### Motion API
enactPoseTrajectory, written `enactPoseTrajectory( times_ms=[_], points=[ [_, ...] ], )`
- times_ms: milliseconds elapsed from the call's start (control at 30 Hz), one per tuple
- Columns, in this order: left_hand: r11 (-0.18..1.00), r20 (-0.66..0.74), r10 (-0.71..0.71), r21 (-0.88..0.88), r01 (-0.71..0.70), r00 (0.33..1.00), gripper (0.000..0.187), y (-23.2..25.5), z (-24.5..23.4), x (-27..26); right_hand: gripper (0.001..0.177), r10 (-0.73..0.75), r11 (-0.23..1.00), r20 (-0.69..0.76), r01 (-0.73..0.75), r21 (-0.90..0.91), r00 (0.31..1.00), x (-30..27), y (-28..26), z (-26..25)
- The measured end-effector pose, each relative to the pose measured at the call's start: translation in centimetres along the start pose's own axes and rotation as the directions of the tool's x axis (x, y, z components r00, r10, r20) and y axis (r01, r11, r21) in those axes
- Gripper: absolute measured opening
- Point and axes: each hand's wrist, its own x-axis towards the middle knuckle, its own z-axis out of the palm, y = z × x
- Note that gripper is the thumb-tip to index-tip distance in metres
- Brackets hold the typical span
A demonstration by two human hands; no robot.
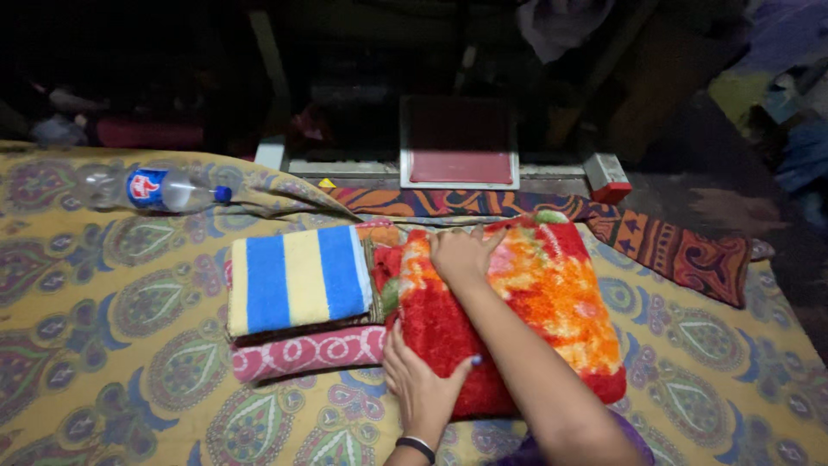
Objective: The person folds a pink patterned textile and a red tie-dye towel on a patterned bedsheet, smoothing and aligning edges before stacking them. A plastic bottle is moved aside during the process.
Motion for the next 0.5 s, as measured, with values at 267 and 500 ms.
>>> enactPoseTrajectory(
  times_ms=[267,500],
  points=[
    [0.996,0.307,0.035,-0.083,-0.01,0.951,0.047,-7.4,1.1,-1.8,0.019,-0.421,0.786,-0.511,0.583,0.206,0.749,-3.0,0.6,2.2],
    [0.98,0.341,-0.163,-0.055,0.192,0.926,0.052,-12.6,5.1,6.3,0.036,-0.377,0.847,-0.333,0.467,0.254,0.864,-4.4,-0.1,1.4]
  ],
)
